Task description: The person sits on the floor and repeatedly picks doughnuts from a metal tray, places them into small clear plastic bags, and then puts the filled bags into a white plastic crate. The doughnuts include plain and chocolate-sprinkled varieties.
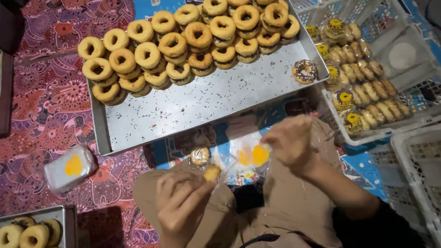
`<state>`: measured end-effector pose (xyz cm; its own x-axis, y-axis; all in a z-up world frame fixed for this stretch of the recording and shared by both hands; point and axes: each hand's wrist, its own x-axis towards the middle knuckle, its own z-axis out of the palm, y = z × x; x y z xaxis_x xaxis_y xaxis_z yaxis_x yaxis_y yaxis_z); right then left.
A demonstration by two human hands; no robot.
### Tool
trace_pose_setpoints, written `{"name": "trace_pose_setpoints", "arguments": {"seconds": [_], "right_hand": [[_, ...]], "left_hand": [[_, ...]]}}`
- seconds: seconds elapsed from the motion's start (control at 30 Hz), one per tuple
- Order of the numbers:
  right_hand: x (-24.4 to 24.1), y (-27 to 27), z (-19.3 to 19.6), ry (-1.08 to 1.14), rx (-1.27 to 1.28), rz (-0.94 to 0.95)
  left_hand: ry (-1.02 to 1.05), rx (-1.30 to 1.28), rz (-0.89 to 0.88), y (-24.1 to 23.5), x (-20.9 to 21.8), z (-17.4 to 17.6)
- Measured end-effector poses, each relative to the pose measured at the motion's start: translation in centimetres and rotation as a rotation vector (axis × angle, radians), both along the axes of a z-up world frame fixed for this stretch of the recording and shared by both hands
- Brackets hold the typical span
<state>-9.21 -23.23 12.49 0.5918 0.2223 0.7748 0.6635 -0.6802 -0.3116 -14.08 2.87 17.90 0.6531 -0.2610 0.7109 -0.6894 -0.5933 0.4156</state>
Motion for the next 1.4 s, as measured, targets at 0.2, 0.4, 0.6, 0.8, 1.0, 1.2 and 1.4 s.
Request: {"name": "trace_pose_setpoints", "arguments": {"seconds": [0.2,0.4,0.6,0.8,1.0,1.2,1.4], "right_hand": [[0.4,1.7,2.9,0.161,-0.047,0.608],[0.7,4.0,1.4,-0.105,-0.244,0.553],[4.2,-1.8,-4.2,0.339,-0.438,0.033],[5.8,5.0,-10.4,0.954,0.112,0.836],[2.7,16.7,-20.9,1.385,1.070,0.421],[-3.2,13.2,-28.9,1.869,0.417,0.330],[7.6,0.6,-33.5,0.642,-0.644,0.009]], "left_hand": [[-0.094,0.158,-0.082,0.3,-0.1,-1.3],[0.027,-0.031,0.003,0.4,-0.6,-0.7],[0.230,-0.282,0.105,3.0,-0.9,-1.6],[0.838,-0.606,0.454,2.4,3.7,-10.0],[0.405,-0.380,0.570,8.1,1.5,-18.4],[0.834,-0.357,0.724,9.1,-4.7,-26.4],[0.888,-0.683,0.471,7.0,2.8,-31.2]]}}
